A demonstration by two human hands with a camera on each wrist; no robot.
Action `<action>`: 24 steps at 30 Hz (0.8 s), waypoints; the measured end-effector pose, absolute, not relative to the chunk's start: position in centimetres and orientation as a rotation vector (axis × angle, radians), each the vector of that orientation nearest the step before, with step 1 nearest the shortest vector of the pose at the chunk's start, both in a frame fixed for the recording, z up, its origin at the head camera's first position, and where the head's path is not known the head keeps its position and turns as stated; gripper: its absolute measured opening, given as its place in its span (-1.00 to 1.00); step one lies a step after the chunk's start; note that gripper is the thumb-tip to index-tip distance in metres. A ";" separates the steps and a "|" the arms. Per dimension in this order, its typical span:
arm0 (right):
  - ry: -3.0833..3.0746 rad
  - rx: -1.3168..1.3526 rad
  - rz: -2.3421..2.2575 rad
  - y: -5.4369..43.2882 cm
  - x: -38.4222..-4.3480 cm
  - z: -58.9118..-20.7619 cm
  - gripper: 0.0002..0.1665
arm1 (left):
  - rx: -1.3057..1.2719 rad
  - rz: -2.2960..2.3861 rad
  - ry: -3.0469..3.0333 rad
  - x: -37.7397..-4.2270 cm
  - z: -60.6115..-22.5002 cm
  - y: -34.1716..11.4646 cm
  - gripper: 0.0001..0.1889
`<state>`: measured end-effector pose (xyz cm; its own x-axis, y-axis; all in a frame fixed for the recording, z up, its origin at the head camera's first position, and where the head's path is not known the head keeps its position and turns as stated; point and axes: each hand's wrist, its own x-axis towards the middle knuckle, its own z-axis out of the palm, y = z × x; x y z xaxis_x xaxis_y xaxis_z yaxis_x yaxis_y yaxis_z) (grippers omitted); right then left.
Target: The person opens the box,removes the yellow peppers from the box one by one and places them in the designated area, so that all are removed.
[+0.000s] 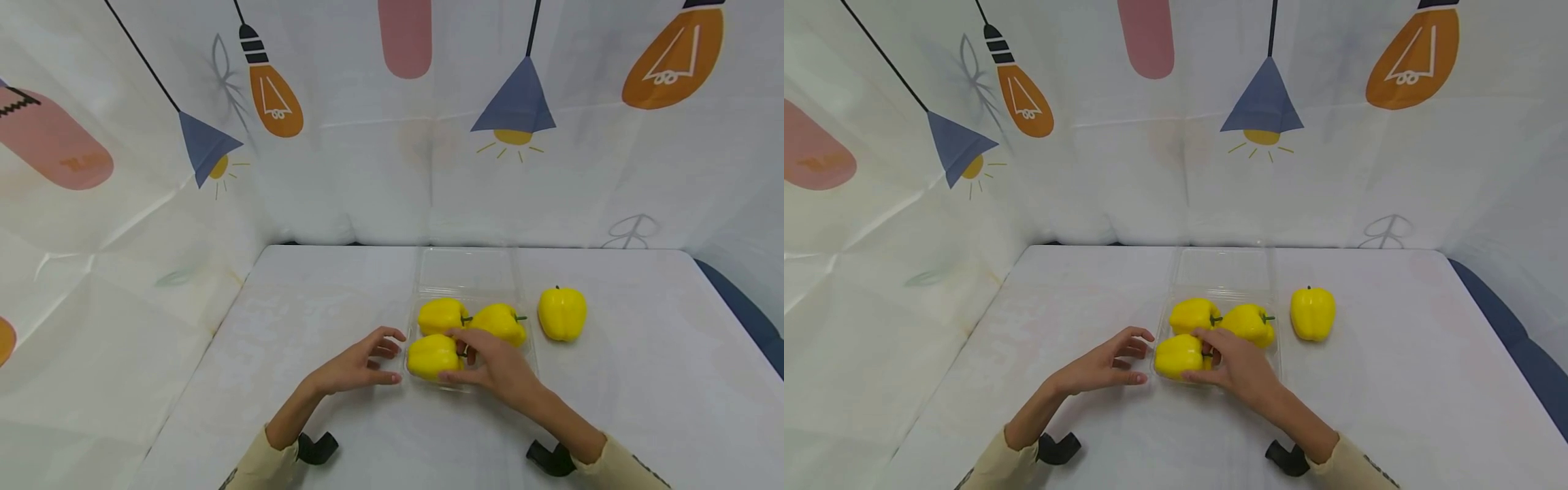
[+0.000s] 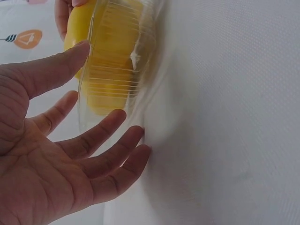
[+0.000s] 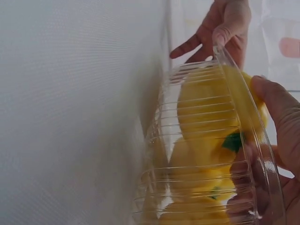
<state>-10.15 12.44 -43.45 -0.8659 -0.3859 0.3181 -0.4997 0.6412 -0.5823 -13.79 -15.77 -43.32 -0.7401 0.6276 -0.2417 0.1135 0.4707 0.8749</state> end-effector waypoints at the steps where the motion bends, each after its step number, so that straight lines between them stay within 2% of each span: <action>1: -2.684 0.735 1.049 12.5 -10.2 -43.5 -0.26 | 0.613 1.237 2.175 -13.8 -43.3 -15.8 -0.39; 16: -2.650 0.664 1.351 13.6 -10.0 -42.7 -0.33 | 0.620 1.242 2.177 -13.8 -43.3 -15.8 -0.37; 24: -2.643 0.683 1.344 14.7 -9.6 -41.5 -0.31 | 0.611 1.230 2.189 -13.7 -43.4 -15.8 -0.38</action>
<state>-9.65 14.65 -41.52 -0.8945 -0.3458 0.2832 -0.4326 0.5101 -0.7434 -13.73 -15.79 -43.43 -0.7454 0.6218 -0.2402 0.1185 0.4782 0.8702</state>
